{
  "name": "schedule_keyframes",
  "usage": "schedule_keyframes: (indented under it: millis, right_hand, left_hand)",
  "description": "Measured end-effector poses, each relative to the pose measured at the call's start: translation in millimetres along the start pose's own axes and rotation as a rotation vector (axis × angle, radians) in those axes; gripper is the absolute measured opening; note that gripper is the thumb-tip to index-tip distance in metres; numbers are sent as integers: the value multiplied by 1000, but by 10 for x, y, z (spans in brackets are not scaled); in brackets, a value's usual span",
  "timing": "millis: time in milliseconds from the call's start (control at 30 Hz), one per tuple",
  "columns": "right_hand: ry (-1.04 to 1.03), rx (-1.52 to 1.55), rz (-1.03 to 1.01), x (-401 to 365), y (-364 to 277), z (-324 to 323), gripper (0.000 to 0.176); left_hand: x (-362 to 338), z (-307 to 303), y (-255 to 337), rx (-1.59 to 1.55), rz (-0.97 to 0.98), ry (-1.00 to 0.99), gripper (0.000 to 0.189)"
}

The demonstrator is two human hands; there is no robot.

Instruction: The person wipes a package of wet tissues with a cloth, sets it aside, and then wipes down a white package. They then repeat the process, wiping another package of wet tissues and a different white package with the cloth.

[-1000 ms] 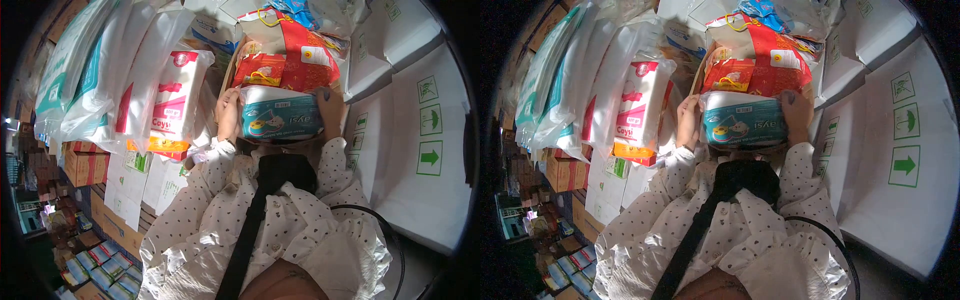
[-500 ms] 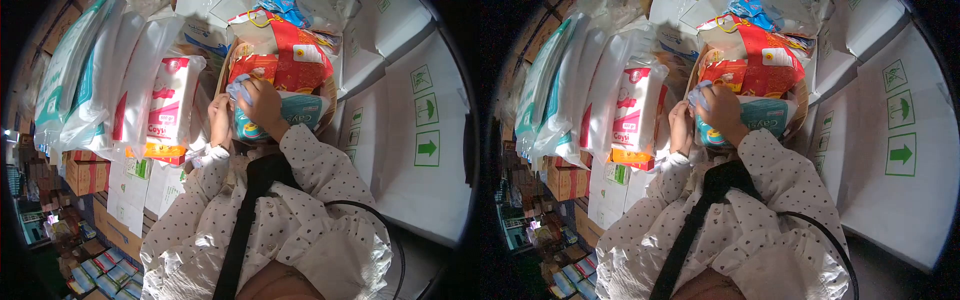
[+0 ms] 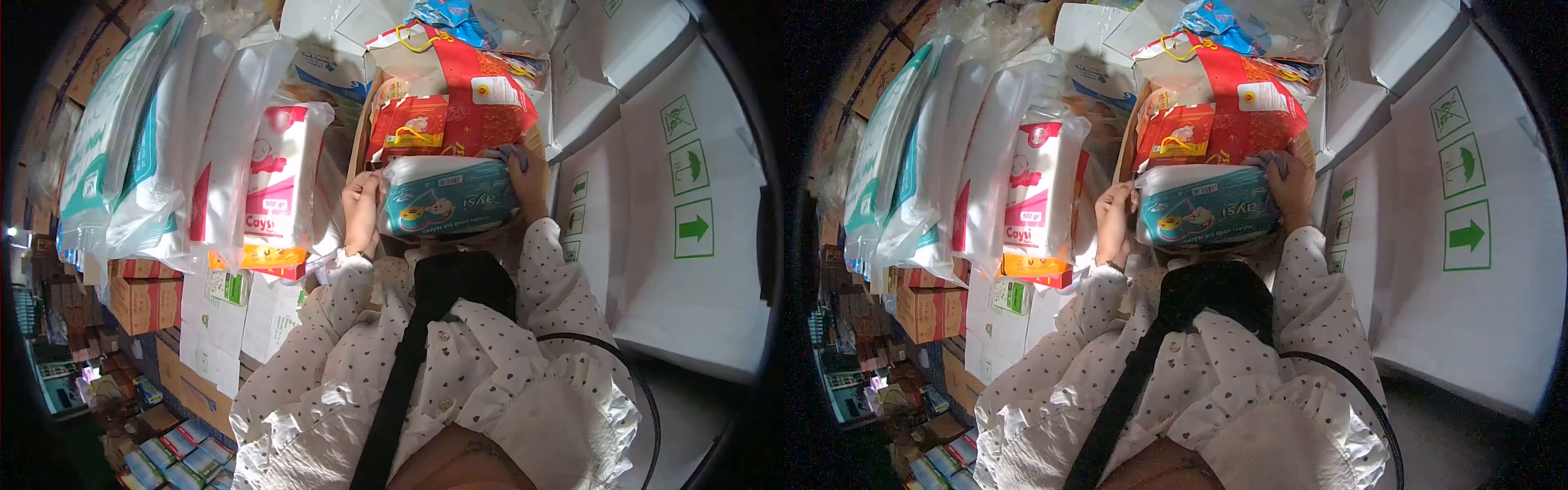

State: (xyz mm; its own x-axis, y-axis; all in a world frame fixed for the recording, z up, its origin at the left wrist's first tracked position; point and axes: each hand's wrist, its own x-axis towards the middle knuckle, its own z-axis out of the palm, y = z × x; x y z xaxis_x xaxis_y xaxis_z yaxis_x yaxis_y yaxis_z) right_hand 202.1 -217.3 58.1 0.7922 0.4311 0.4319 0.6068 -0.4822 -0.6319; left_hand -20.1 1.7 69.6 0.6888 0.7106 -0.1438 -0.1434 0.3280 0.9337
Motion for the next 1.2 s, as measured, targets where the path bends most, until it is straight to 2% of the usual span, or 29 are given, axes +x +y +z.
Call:
schedule_keyframes:
  millis: [33, 100, 133, 200, 233, 267, 333, 367, 500, 567, 600, 667, 700, 733, 800, 833, 900, 967, 1033, 1067, 1133, 1167, 1200]
  right_hand:
    - [-51, 3, 121, 12, -30, -49, 28]
    - [-17, -10, 97, -3, 88, 43, 29]
    - [19, -26, 76, -13, 143, 79, 29]
    - [19, -25, 60, -68, 210, 67, 31]
    - [20, -21, 46, -89, 224, 62, 34]
    - [19, -22, 49, -112, 282, 91, 34]
    - [118, 81, -37, -163, 420, 207, 31]
    - [115, 79, -34, -219, 484, 237, 31]
    - [173, 220, 13, -354, 460, 149, 27]
    - [184, 248, 0, -407, 454, 96, 26]
    - [202, 219, 3, -426, 444, 73, 26]
    - [214, 186, 6, -484, 405, 9, 25]
    - [246, 222, 33, -486, 236, -63, 26]
    - [279, 260, 61, -493, 144, -99, 27]
    - [298, 344, 84, -494, 179, -37, 26]
    - [319, 424, 101, -474, 207, -11, 25]
    - [354, 521, 137, -456, 268, 42, 27]
    - [388, 622, 170, -415, 320, 83, 29]
    - [454, 1068, 301, -325, 221, 66, 31]
    - [454, 1068, 300, -284, 146, -13, 31]
    - [391, 1173, 545, -158, -135, -236, 31]
    - [391, 1174, 542, -128, -95, -245, 31]
    - [368, 1190, 316, -83, -7, -269, 32]
  left_hand:
    - [-16, 13, 7, -4, 1, 0, 14]
    - [-55, 30, 34, 24, -59, 6, 33]
    - [-60, -24, 61, 23, -58, 7, 33]
    - [-72, -188, 160, 102, -382, -134, 58]
    - [-73, -214, 194, 102, -383, -135, 58]
    - [-85, -234, 230, 141, -548, -208, 73]
    - [-104, -260, 288, 221, -877, -351, 118]
    - [-60, -322, 176, 143, -943, -410, 129]
    - [-20, -381, -122, -101, -1025, -424, 127]
    - [31, -409, -196, -345, -1076, -505, 120]
    - [69, -404, -223, -347, -1079, -505, 120]
    - [159, -403, -281, -367, -1176, -465, 107]
    - [217, -517, -382, -491, -1179, -573, 102]
    - [158, -411, -262, -493, -1181, -570, 102]
    - [74, -225, -46, -299, -1145, -332, 102]
    - [92, -255, -97, -297, -1147, -335, 102]
    - [105, -326, -207, -564, -1126, -531, 110]
    - [68, -324, -246, -566, -1098, -515, 109]
    - [97, -376, -318, -565, -1068, -497, 107]
    - [165, -466, -439, -651, -1076, -509, 106]
    - [171, -469, -395, -737, -1080, -523, 104]
    - [117, -429, -267, -655, -998, -505, 100]
    - [83, -400, -185, -573, -917, -484, 96]
